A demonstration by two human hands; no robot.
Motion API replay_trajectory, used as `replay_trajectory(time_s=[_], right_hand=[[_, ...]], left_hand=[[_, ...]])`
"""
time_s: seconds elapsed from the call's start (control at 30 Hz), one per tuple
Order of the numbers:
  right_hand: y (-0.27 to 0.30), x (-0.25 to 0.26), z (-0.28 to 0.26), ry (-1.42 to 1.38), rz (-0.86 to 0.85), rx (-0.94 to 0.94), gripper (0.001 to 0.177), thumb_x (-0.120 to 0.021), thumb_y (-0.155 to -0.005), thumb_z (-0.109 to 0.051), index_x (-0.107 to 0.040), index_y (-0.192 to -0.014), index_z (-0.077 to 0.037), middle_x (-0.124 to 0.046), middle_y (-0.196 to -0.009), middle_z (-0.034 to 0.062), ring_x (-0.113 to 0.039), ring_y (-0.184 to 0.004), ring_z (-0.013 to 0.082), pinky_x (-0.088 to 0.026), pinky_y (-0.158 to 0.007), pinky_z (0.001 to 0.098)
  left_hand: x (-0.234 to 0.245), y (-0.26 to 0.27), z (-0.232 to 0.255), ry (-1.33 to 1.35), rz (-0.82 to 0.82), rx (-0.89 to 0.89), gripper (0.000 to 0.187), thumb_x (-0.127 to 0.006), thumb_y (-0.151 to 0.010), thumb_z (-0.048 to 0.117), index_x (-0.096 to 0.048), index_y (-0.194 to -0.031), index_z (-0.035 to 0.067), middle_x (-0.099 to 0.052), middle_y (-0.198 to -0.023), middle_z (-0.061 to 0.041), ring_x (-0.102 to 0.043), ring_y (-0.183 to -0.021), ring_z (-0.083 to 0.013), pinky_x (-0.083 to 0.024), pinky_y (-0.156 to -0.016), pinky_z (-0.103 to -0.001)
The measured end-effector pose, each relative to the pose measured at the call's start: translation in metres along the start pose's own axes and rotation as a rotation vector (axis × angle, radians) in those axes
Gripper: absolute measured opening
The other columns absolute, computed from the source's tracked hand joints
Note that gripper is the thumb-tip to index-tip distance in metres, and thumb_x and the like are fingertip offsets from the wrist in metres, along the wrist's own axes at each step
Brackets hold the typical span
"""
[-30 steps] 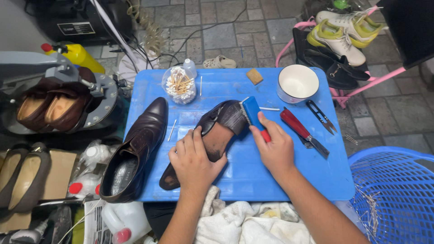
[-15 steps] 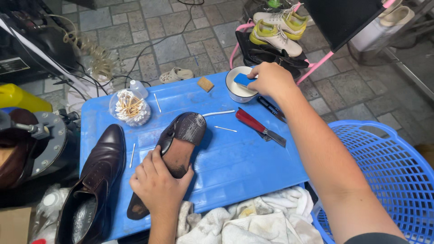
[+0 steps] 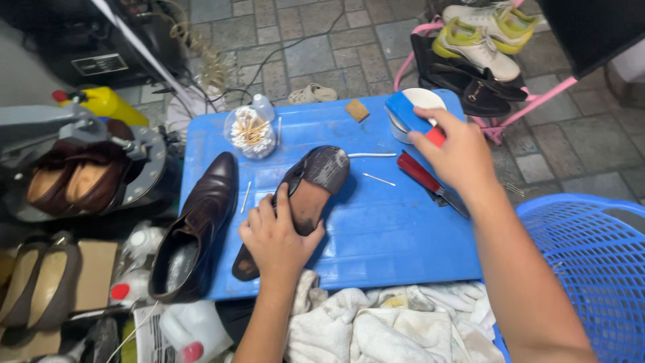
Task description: The person cleans the sole of a brown leather shoe using a white cloth, a blue brush, and cotton swabs. They wipe the sole, scrub it with the brush, and use cotton swabs to clean the edges and crevices.
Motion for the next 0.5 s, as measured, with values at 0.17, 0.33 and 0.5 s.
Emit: replay_trajectory(time_s=[0.17,0.33,0.5], right_hand=[[0.074,-0.053,-0.033,-0.337,0.001,0.276,0.044,-0.080,-0.089,-0.014,-0.068,-0.131,-0.006,-0.074,-0.121,0.0173,-0.074,-0.108,0.0300,-0.055,-0.094,0.0370],[0.089,-0.077,-0.045,-0.201,0.055,0.301,0.043,-0.083,-0.084,-0.015,-0.073,-0.125,-0.008,-0.075,-0.100,0.0143,-0.072,-0.077,0.0274,-0.056,-0.070,0.0342],[0.099,-0.086,-0.048,-0.156,0.129,0.295,0.040,-0.082,-0.087,-0.012,-0.072,-0.126,-0.006,-0.067,-0.085,0.0143,-0.065,-0.069,0.0281,-0.053,-0.065,0.0371]], left_hand=[[0.001,0.009,-0.004,0.030,-0.006,0.002,0.095,-0.086,-0.056,0.052,-0.061,-0.137,0.008,-0.062,-0.118,-0.015,-0.056,-0.102,-0.0320,-0.038,-0.088,-0.049],[0.001,0.006,-0.001,0.042,-0.017,-0.008,0.093,-0.086,-0.058,0.050,-0.060,-0.137,0.008,-0.062,-0.118,-0.014,-0.055,-0.102,-0.0312,-0.037,-0.086,-0.049],[0.004,0.010,-0.001,0.045,0.001,-0.018,0.095,-0.086,-0.056,0.050,-0.060,-0.137,0.007,-0.061,-0.121,-0.017,-0.055,-0.102,-0.0319,-0.038,-0.086,-0.048]])
Point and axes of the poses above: each hand's wrist, its own y-axis away from the middle knuckle, its own x-axis out of the back of the hand, z = x × y, the point moved 3 cm from there along -y, towards the middle knuckle
